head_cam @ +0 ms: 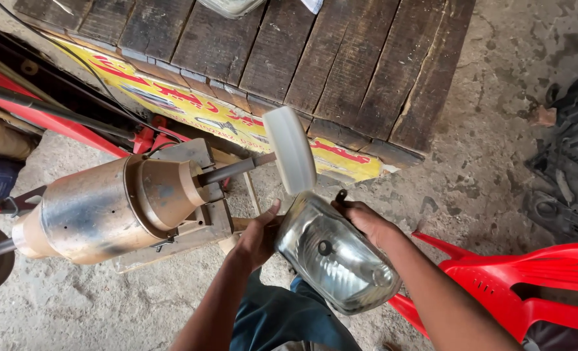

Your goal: The person holds a car headlight against a rotating polishing wheel, moving it across the surface to polish the lens. The person rotates the headlight to cover different areas while maintaining contact with the wheel.

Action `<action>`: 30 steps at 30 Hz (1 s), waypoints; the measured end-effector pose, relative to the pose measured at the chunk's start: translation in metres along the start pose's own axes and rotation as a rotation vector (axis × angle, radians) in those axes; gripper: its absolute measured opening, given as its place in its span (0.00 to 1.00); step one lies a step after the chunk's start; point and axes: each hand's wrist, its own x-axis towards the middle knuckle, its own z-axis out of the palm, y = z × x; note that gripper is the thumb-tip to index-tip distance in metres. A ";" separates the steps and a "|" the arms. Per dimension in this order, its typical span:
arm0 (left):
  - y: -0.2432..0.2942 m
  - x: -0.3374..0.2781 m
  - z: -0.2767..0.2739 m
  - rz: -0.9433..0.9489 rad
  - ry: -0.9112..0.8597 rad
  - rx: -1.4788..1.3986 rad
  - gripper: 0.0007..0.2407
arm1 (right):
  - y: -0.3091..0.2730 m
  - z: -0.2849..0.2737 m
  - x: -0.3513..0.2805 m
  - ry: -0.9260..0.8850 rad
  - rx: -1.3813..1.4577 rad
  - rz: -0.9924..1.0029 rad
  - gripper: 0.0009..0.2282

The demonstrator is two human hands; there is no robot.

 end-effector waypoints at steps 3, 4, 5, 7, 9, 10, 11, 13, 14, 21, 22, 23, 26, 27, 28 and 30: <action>-0.016 0.043 -0.038 0.003 -0.087 0.174 0.27 | -0.016 0.010 0.001 -0.071 -0.113 0.005 0.18; -0.016 0.034 -0.036 0.004 -0.082 0.169 0.27 | -0.016 0.014 0.001 -0.076 -0.117 0.008 0.18; -0.014 0.026 -0.033 0.055 -0.100 0.280 0.28 | -0.018 0.018 0.001 -0.082 -0.131 0.016 0.17; -0.007 0.003 -0.022 0.106 -0.115 0.389 0.31 | -0.015 0.022 0.014 -0.091 -0.147 0.026 0.16; 0.003 -0.027 -0.003 0.158 -0.057 0.451 0.26 | -0.006 0.022 0.038 -0.126 -0.233 0.056 0.18; 0.002 -0.031 -0.005 0.159 -0.055 0.449 0.26 | -0.004 0.025 0.044 -0.127 -0.235 0.056 0.18; 0.003 -0.035 -0.005 0.184 -0.058 0.443 0.28 | -0.004 0.026 0.050 -0.116 -0.267 0.052 0.19; 0.003 -0.041 -0.004 0.210 -0.063 0.436 0.30 | -0.005 0.028 0.057 -0.103 -0.298 0.047 0.20; 0.002 -0.043 -0.003 0.225 -0.057 0.425 0.29 | -0.007 0.030 0.058 -0.096 -0.382 0.019 0.21; 0.000 -0.034 -0.011 0.273 0.046 0.433 0.30 | -0.043 0.044 0.004 -0.059 -0.707 -0.190 0.25; 0.000 -0.034 -0.012 0.274 0.041 0.434 0.30 | -0.034 0.040 0.010 -0.054 -0.707 -0.190 0.25; 0.000 -0.034 -0.012 0.275 0.107 0.417 0.27 | -0.025 0.038 0.015 0.069 -0.679 -0.267 0.21; -0.007 -0.023 -0.024 0.297 0.191 0.347 0.23 | -0.009 0.028 0.010 0.378 -0.622 -0.416 0.14; -0.011 -0.018 -0.030 0.315 0.211 0.293 0.22 | -0.005 0.025 0.003 0.563 -0.591 -0.485 0.12; -0.012 -0.016 -0.036 0.314 0.214 0.294 0.22 | -0.009 0.027 -0.008 0.560 -0.591 -0.483 0.12; -0.014 -0.009 -0.043 0.182 0.228 0.100 0.18 | -0.019 0.025 -0.028 0.520 -0.483 -0.170 0.28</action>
